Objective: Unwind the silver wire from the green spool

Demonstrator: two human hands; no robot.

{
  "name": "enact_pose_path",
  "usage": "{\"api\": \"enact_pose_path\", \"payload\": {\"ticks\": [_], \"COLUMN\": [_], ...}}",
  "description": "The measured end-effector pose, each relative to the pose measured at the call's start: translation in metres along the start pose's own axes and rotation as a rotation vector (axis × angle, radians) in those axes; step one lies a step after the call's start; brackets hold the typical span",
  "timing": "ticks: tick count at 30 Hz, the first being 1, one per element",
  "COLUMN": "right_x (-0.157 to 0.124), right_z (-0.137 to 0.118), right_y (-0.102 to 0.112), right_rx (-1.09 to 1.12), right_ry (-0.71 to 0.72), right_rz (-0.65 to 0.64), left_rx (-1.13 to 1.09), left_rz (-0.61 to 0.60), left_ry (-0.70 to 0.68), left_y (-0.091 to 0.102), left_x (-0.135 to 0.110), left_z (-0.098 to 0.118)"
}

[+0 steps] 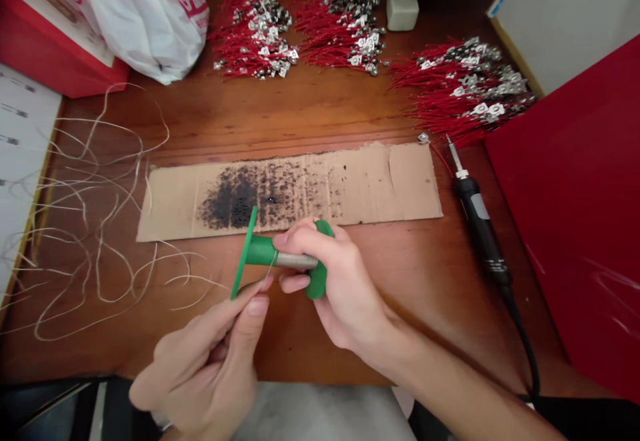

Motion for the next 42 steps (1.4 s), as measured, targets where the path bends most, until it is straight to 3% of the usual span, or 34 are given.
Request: {"api": "enact_pose_path", "payload": {"ticks": [6, 12, 17, 20, 27, 31, 36, 39, 42], "right_x": [0.001, 0.003, 0.005, 0.004, 0.004, 0.005, 0.003, -0.001, -0.007], "right_z": [0.001, 0.006, 0.009, 0.012, 0.012, 0.011, 0.015, 0.019, 0.017], "right_y": [0.001, -0.005, -0.001, 0.0, -0.008, -0.014, -0.015, -0.019, -0.018], "right_rx": [-0.003, 0.0, -0.018, -0.012, 0.106, 0.132, 0.073, -0.099, -0.39], "right_ry": [-0.056, -0.131, -0.149, -0.19, -0.224, -0.225, -0.295, -0.327, -0.25], "right_rz": [-0.003, -0.102, -0.109, -0.102, -0.151, -0.227, -0.235, -0.317, -0.384], "left_rx": [-0.163, -0.454, -0.822, -0.875, -0.854, -0.791, -0.702, -0.656, -0.596], "left_rz": [-0.12, -0.231, -0.254, -0.309, -0.385, -0.354, -0.348, -0.454, -0.666], "left_ry": [0.162, 0.576, 0.816, 0.906, 0.988, 0.952, 0.888, 0.848, 0.822], "left_y": [-0.008, -0.021, -0.036, -0.042, -0.045, -0.044, -0.04, -0.036, -0.037], "left_x": [-0.011, -0.031, -0.024, -0.018, -0.006, 0.007, 0.024, 0.031, 0.033], "left_z": [-0.027, -0.073, -0.077, -0.078, -0.086, -0.091, -0.097, -0.099, -0.099]}}
Point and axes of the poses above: each hand's wrist, its own x-axis towards the middle knuckle, its own y-axis out of the back of the hand, z = x × y, the point moved 9 cm from there along x, towards the middle knuckle, and after that the axes turned 1 degree about -y, right-handed, at the moved point
